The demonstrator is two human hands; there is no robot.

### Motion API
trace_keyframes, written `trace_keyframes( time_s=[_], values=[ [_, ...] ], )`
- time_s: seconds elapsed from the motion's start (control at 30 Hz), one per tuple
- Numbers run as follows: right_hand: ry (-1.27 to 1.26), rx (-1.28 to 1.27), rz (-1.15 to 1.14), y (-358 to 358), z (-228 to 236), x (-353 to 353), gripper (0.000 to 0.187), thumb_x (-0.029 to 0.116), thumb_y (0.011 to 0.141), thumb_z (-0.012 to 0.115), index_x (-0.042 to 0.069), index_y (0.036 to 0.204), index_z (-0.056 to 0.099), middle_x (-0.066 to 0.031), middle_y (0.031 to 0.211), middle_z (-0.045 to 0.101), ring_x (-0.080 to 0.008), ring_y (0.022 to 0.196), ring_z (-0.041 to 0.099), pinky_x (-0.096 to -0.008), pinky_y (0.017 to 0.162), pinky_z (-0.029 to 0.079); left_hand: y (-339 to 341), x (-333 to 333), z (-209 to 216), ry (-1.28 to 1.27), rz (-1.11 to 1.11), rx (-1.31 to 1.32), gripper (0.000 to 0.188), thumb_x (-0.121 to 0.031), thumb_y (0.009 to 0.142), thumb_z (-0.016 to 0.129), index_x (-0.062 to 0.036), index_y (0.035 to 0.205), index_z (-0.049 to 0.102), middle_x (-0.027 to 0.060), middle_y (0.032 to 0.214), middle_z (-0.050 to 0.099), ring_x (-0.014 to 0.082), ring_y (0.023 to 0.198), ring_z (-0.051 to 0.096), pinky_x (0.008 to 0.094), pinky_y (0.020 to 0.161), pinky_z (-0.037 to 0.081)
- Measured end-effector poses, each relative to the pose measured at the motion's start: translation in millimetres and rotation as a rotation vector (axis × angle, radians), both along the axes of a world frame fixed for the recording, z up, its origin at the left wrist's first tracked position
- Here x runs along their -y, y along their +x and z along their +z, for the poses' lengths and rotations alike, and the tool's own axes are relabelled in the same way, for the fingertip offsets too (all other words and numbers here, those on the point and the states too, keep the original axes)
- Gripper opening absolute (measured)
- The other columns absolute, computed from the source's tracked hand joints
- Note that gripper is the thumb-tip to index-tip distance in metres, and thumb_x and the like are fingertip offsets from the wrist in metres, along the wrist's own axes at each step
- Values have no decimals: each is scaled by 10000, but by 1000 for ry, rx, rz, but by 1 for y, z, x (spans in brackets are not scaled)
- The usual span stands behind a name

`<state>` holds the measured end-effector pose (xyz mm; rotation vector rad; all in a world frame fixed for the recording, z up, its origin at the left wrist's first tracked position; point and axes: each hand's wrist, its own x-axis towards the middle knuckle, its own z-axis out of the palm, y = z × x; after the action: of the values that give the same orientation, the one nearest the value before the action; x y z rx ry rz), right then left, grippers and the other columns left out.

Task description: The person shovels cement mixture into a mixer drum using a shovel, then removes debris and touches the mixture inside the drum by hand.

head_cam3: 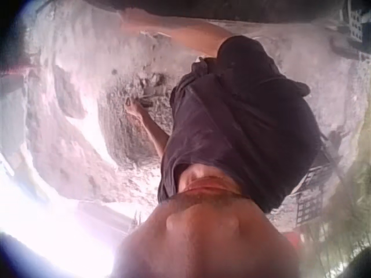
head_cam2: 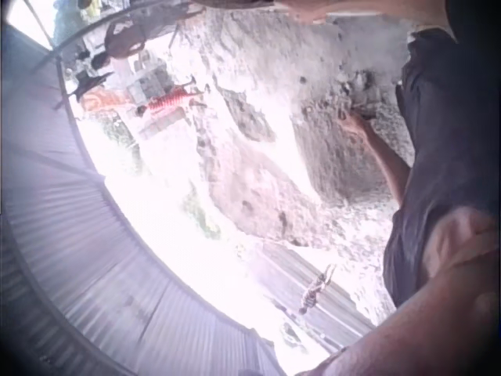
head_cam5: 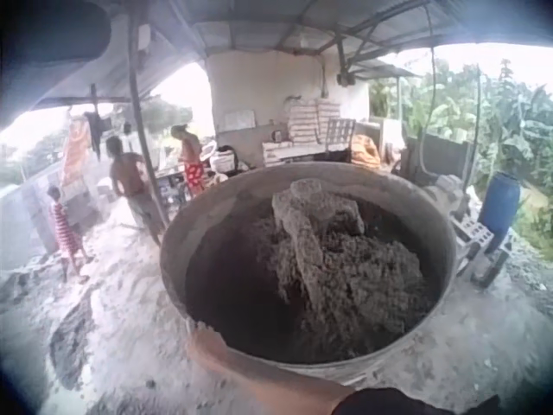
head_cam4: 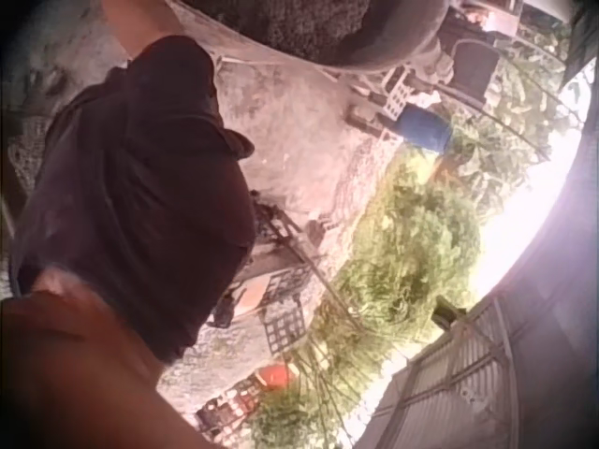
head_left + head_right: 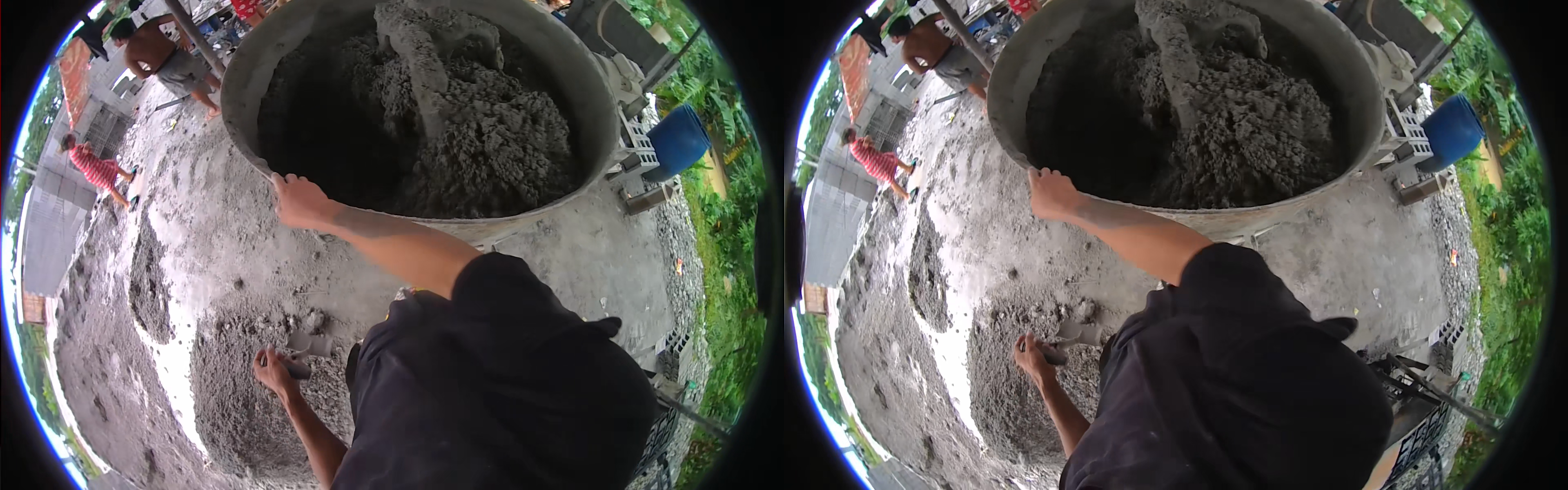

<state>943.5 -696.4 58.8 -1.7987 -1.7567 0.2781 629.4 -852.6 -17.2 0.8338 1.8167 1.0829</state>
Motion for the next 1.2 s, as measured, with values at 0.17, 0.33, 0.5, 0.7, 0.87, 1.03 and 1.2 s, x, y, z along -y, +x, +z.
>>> trace_keyframes(
  time_s=[0.17,0.33,0.5,0.7,0.87,1.03,1.2],
  values=[
    [-251,-167,237,68,32,96,642,303,822,622,37,1363,401,-233,1198,549,-385,1107,537,-445,929,452,94,-37,-41,91,20,429,385,-132,887,624,-38,1198,417,106,895,569,184,761,574,330,690,495],
    [-306,-287,156,153,44,180,603,340,861,595,59,1365,419,-254,1254,533,-358,1177,517,-411,971,420,181,-81,-92,73,-50,561,442,-220,905,606,-63,1248,376,94,952,571,201,841,573,371,740,499],
    [-450,-178,-174,190,41,243,465,363,852,649,35,1177,602,-196,973,670,-323,898,656,-376,786,511,246,-102,-102,-119,-107,442,486,-407,931,523,-93,1265,362,103,1028,553,241,984,541,458,800,497],
    [169,-18,-372,187,15,248,202,184,811,706,38,945,665,-108,764,668,-243,699,662,-320,591,517,226,-133,-107,-260,-366,350,531,-449,911,534,-63,1255,412,133,1156,491,245,1010,545,388,684,545],
    [244,-53,-517,181,11,240,126,133,792,707,55,881,665,-68,722,656,-222,657,650,-314,556,505,179,-216,-98,-213,-379,320,432,-443,939,480,-86,1179,442,100,818,562,206,592,580,332,467,509],
    [97,-40,-634,165,24,218,155,154,803,714,45,907,677,-71,739,669,-206,660,653,-309,595,497,164,-289,-143,-395,-574,280,378,-489,944,426,-123,1038,423,45,648,500,156,502,516,289,429,447],
    [-239,-153,-1012,163,31,207,239,249,861,674,35,967,684,-98,799,689,-175,723,656,-305,667,485,177,-293,-161,-447,-761,129,383,-506,946,387,-140,1059,386,53,673,525,143,511,520,274,426,424]
  ],
)
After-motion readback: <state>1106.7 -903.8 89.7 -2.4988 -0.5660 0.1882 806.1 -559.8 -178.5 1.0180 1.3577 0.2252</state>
